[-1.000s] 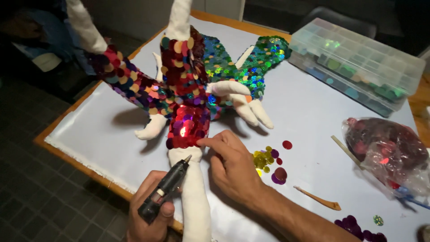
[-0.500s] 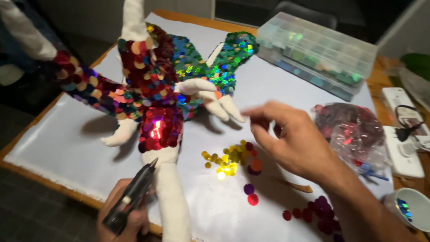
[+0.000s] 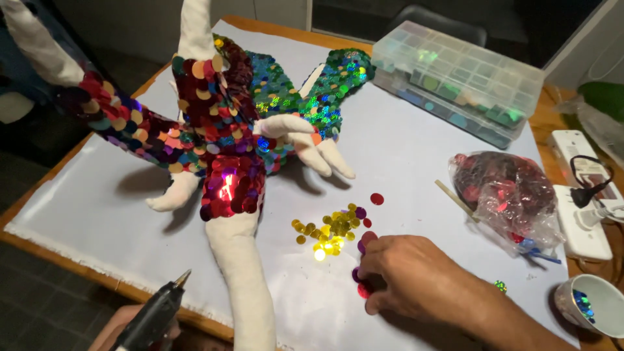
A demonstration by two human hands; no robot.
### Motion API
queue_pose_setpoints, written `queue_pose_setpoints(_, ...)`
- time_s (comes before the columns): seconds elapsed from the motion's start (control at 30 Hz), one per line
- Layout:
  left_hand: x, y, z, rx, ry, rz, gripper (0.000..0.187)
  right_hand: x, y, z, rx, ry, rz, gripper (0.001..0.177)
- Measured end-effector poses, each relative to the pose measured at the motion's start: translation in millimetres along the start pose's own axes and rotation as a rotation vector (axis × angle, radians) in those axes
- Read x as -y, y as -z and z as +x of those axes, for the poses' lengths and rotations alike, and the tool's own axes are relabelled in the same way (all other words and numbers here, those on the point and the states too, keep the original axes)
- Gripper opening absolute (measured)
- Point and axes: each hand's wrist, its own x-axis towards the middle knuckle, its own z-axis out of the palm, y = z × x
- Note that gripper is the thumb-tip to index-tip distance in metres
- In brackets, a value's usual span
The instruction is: Applying sequins to a plush object using a hot glue gun
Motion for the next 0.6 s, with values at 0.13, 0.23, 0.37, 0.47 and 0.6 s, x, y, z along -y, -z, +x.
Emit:
queue_pose_setpoints(0.13,-7.3,-7.4,47.0,0.268,0.384,0.178,0.034,-1.4,-11.3,-1.7,-0.048,0.086,0.007,0.023)
queue_pose_setpoints(0.23,-36.4,-40.0,22.3,0.240,0.188,-0.032,0.025,-7.5,-19.2,2.1,0.022,0.122,-0.087,0.021)
queue_pose_setpoints(0.37,-118.7,-89.9,-10.3,-0.253,0.030,-0.147,0.070,-3.5,-6.7,9.3,0.092,0.001,0.003,0.019)
queue_pose_setpoints(0.47,-175.1,-110.8,-13.5,-0.371,-0.019,0.213,0.084,0.0,-7.5,7.5,0.150,-0.131,0.034,0.010)
queue_pose_setpoints(0.6,-145.7,-102.3,-11.8,-0.262,0.103,0.127,0.022,-13.6,-31.6,8.9,0.067,-0.079,-0.005,0.003)
